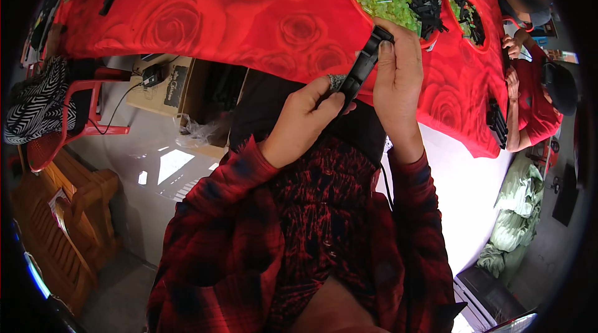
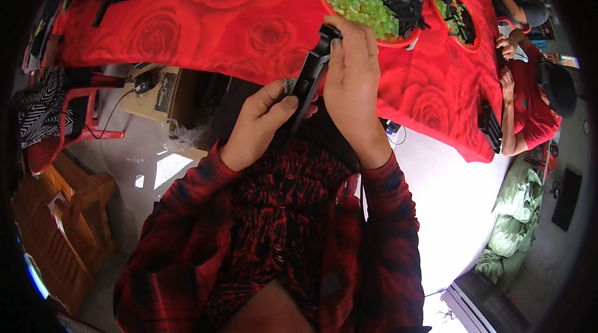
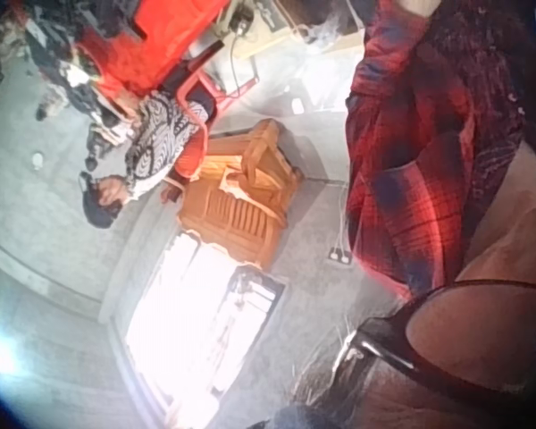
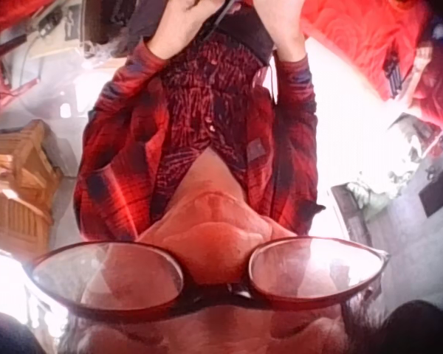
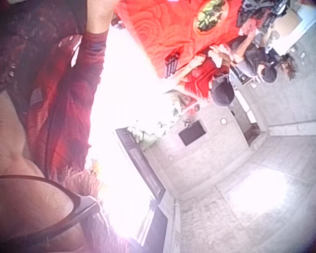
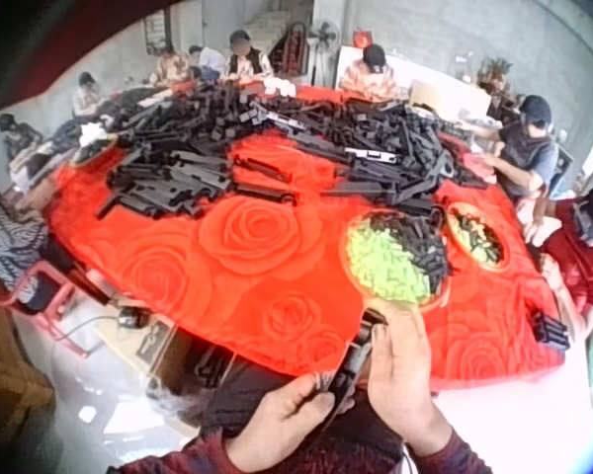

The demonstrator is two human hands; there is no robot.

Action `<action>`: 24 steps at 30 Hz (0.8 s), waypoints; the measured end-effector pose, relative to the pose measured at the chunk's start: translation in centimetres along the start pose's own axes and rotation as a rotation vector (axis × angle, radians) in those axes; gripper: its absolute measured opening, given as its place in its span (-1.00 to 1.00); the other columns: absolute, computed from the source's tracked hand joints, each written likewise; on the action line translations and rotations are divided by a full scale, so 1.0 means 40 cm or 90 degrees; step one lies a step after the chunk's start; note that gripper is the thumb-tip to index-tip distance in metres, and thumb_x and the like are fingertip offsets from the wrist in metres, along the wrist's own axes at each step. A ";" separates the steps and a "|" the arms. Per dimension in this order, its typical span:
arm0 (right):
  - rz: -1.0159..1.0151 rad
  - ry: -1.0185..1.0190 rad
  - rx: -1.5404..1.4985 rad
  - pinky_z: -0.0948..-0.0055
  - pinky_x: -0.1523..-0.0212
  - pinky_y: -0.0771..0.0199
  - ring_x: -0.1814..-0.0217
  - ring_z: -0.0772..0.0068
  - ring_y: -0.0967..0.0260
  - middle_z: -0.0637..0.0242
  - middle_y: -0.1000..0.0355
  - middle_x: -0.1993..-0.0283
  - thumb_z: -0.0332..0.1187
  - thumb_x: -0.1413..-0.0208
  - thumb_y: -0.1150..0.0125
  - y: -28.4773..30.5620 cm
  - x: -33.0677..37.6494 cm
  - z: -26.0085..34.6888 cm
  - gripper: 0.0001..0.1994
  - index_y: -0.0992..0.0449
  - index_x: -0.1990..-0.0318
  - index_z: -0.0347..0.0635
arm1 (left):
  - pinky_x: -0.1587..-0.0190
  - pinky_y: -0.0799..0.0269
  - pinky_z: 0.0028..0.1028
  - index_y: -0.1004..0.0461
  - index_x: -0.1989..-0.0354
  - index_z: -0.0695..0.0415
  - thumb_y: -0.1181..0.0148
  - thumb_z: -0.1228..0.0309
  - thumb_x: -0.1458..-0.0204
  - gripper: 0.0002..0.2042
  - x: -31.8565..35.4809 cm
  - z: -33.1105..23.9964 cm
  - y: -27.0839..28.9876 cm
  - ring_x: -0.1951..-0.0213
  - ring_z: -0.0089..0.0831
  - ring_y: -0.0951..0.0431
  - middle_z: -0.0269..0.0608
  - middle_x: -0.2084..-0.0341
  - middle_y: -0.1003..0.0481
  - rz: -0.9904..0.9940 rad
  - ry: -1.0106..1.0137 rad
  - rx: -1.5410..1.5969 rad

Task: The person assembles small plastic components and small connectors by hand.

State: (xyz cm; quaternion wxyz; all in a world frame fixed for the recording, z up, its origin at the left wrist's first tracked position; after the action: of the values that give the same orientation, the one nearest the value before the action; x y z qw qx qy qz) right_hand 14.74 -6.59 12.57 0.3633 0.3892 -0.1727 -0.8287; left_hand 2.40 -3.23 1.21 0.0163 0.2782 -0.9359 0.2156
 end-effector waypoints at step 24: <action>-0.020 0.164 0.087 0.39 0.05 -0.57 0.17 0.25 -0.58 -0.08 -0.34 -0.15 -0.63 -0.30 0.14 0.040 0.064 0.087 -0.68 -0.36 -0.17 -0.46 | 0.29 -0.45 -0.53 -0.49 0.15 0.29 -0.16 0.52 -0.17 -0.87 0.031 -0.055 0.007 0.36 -0.65 -0.53 -0.26 0.44 -0.53 -0.078 -0.100 -0.122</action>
State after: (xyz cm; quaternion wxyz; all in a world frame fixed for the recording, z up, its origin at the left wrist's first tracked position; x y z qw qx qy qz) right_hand 11.68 -9.55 14.39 0.3423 0.5188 -0.1747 -0.7637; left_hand 0.99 -2.75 3.27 -0.0174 0.3479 -0.9318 0.1017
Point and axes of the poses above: each hand's wrist, its own x-axis away from the middle knuckle, its own y-axis out of the back of the hand, z = x × y, the point moved 9 cm from there along -x, towards the middle knuckle
